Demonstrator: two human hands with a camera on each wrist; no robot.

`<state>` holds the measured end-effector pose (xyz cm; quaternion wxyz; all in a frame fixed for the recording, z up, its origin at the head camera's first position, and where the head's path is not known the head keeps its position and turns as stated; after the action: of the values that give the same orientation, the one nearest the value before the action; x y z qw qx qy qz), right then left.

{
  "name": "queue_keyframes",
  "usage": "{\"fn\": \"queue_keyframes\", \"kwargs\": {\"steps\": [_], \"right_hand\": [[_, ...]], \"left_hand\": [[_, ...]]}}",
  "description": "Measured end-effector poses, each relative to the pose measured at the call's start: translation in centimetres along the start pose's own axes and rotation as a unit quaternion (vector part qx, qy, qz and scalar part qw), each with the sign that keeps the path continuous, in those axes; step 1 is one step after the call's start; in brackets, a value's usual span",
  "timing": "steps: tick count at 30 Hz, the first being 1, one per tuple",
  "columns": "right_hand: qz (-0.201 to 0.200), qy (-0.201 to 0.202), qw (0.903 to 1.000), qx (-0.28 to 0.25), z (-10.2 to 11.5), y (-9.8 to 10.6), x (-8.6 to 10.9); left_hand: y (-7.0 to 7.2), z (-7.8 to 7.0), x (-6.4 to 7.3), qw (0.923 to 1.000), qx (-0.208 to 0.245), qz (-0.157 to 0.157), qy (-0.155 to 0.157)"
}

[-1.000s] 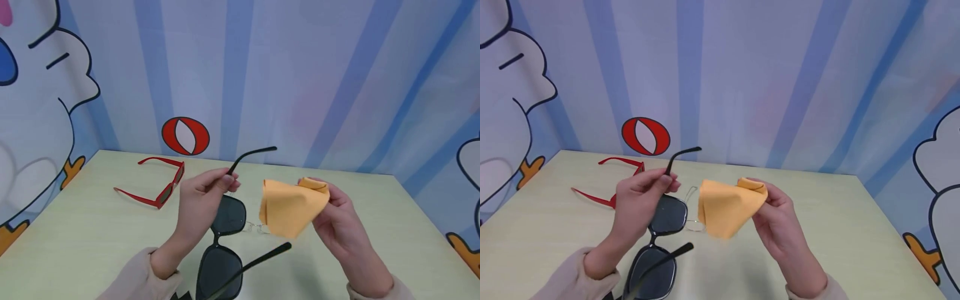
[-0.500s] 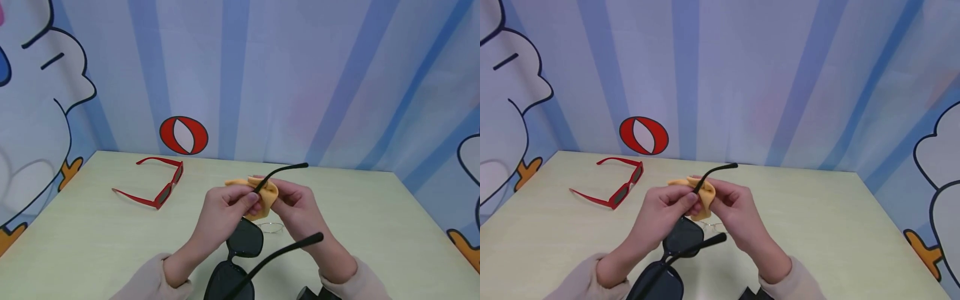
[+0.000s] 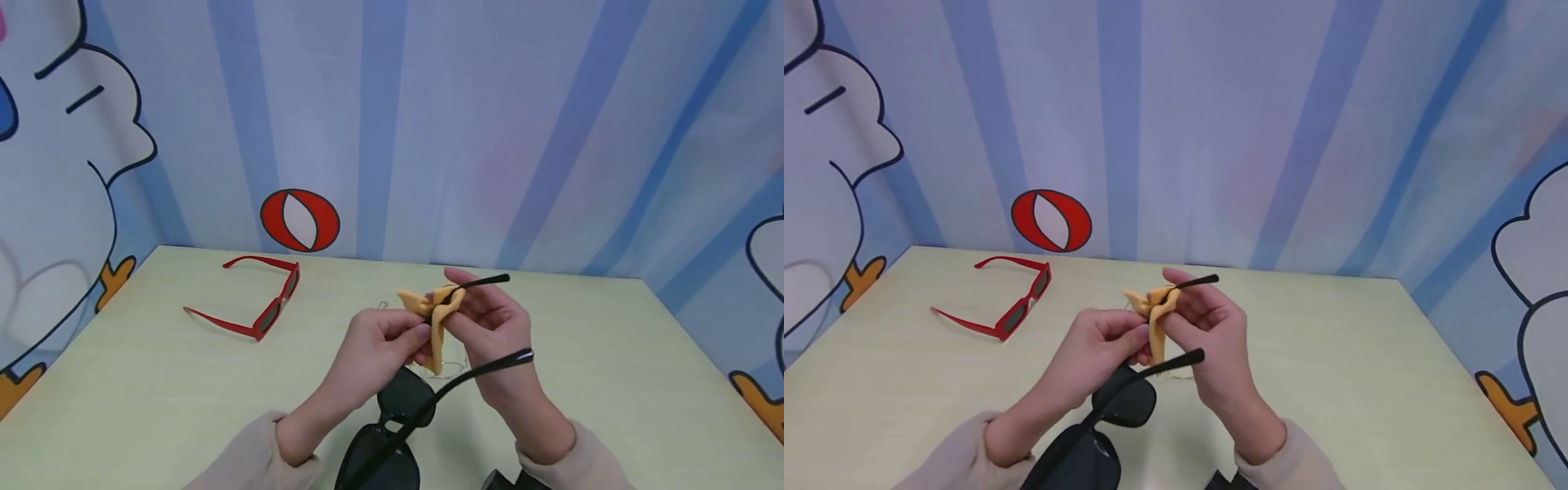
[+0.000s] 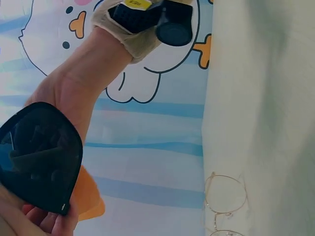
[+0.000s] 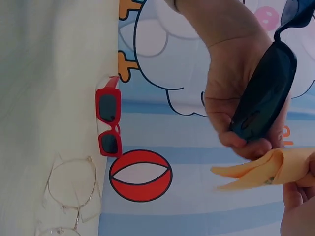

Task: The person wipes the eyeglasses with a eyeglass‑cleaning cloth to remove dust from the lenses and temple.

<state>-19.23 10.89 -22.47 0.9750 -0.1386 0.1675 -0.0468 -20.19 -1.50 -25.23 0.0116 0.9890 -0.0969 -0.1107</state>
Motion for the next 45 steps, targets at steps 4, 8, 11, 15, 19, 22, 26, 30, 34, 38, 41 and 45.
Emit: {"fn": "queue_keyframes", "kwargs": {"steps": [4, 8, 11, 15, 19, 22, 26, 30, 34, 38, 41, 45], "right_hand": [[-0.047, -0.006, 0.9989, -0.002, 0.3, 0.4, 0.0], [-0.070, -0.010, 0.9972, -0.025, 0.7, 1.0, -0.1], [-0.077, -0.015, 0.9957, -0.049, 0.9, 1.3, -0.1], [-0.084, -0.016, 0.9942, -0.064, 1.3, 1.7, -0.2], [-0.091, -0.009, 0.9936, -0.067, 1.8, 2.1, -0.3], [-0.088, -0.005, 0.9934, -0.073, 1.9, 2.2, -0.3], [-0.076, 0.006, 0.9928, -0.093, 1.9, 2.2, -0.2], [-0.078, 0.004, 0.9914, -0.105, 1.8, 2.4, -0.3], [-0.106, -0.016, 0.9879, -0.111, 1.7, 3.0, -0.5], [-0.163, -0.026, 0.9682, -0.188, 2.3, 5.0, -1.2], [-0.213, 0.004, 0.9427, -0.257, 3.6, 7.8, -1.9], [-0.251, 0.042, 0.9217, -0.293, 5.2, 11.4, -2.3]], "left_hand": [[0.0, 0.0, 0.0, 1.0000, -0.006, 0.006, 0.001], [0.0, 0.3, 0.1, 0.9996, -0.023, 0.009, 0.012], [0.0, 0.7, 0.2, 0.9990, -0.041, 0.008, 0.017], [0.5, 0.6, 0.1, 0.9974, -0.071, -0.004, -0.005], [1.1, 0.1, -0.1, 0.9935, -0.107, -0.020, -0.033], [1.5, -0.4, -0.2, 0.9876, -0.142, -0.034, -0.059], [2.0, -1.2, -0.2, 0.9787, -0.173, -0.052, -0.097], [2.5, -1.5, -0.1, 0.9748, -0.185, -0.062, -0.109], [2.8, -1.6, -0.1, 0.9718, -0.197, -0.061, -0.114], [3.2, -1.2, -0.2, 0.9705, -0.205, -0.068, -0.106], [3.7, -0.1, -0.5, 0.9729, -0.204, -0.076, -0.079], [3.5, 1.6, -1.2, 0.9805, -0.181, -0.069, -0.029]]}}
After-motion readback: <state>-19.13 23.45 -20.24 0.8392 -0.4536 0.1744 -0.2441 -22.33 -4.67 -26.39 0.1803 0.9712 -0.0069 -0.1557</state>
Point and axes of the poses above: each hand's wrist, its own x-axis away from the middle knuckle, its own y-axis out of the back of the hand, z = x × y, the point moved 8 cm from there along -x, towards the middle knuckle, and after that the axes turned 10 degrees about -z, right-handed, at the moved point
